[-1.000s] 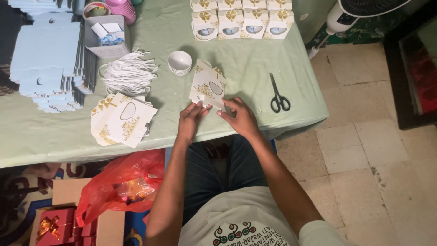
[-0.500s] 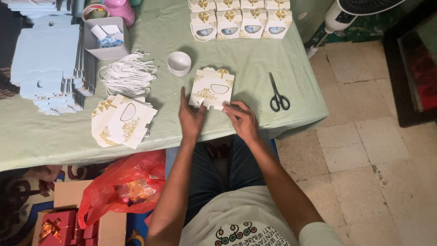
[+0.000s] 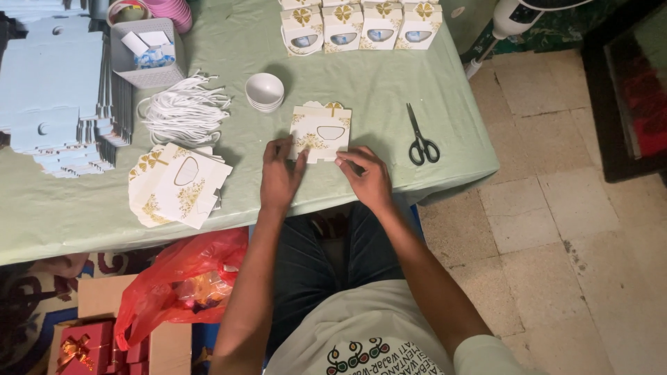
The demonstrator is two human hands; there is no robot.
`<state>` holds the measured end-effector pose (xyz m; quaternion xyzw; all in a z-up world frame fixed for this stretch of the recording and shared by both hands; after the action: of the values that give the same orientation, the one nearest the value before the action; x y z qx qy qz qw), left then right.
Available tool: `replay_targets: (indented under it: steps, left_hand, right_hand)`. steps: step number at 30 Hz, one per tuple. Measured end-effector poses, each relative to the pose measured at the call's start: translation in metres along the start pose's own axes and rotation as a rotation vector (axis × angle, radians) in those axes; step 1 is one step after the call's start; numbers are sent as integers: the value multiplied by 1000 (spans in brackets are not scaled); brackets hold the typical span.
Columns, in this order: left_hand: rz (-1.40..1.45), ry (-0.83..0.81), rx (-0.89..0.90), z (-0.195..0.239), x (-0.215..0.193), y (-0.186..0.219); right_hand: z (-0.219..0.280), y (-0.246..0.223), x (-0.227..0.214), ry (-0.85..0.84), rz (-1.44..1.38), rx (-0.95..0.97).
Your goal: Folding flat cardboard templates into small gift boxes and attaching white string handles by threading them through holes.
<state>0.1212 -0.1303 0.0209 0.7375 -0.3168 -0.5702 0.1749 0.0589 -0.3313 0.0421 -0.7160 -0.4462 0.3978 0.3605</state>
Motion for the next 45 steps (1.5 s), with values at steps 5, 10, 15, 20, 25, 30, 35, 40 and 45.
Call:
replay_targets:
  steps: [5,10,15,20,25,30,35,40,45]
  left_hand:
    - [-125,99,44,2,15,-9]
    - [-244,239,155,8,21,-7]
    - [-294,328,216,6,25,-8]
    - [-244,339,291,12,8,9]
    - [-172,319,302,13,0,14]
    - [-171,325,334,13,1,13]
    - [-195,329,345,15,-1,15]
    - [-198,299,327,15,-4,17]
    - [-96,353,310,11,-8,14]
  right_hand:
    - [1,18,1,59,-43,58]
    - [1,20,6,70,111,23]
    - [-11,-6,19,-43,316,-72]
    - [-43,9,22,-147,412,30]
    - [-56,18,31,-299,557,169]
    - [-62,32,36,-286,555,322]
    - [-78,32,33,-324,516,462]
    - [-97,80,29,-319,497,579]
    - [-103,84,16,-214,305,336]
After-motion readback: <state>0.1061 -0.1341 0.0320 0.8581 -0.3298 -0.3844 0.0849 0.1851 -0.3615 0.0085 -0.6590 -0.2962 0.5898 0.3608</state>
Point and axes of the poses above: each hand's wrist, its own z-axis away from the middle knuckle, its own x-axis out of the palm, y = z × x, the point moved 3 cm from there along -z, towards the middle knuckle, and after that the axes turned 8 degrees about -z, right-handed, at the moved point
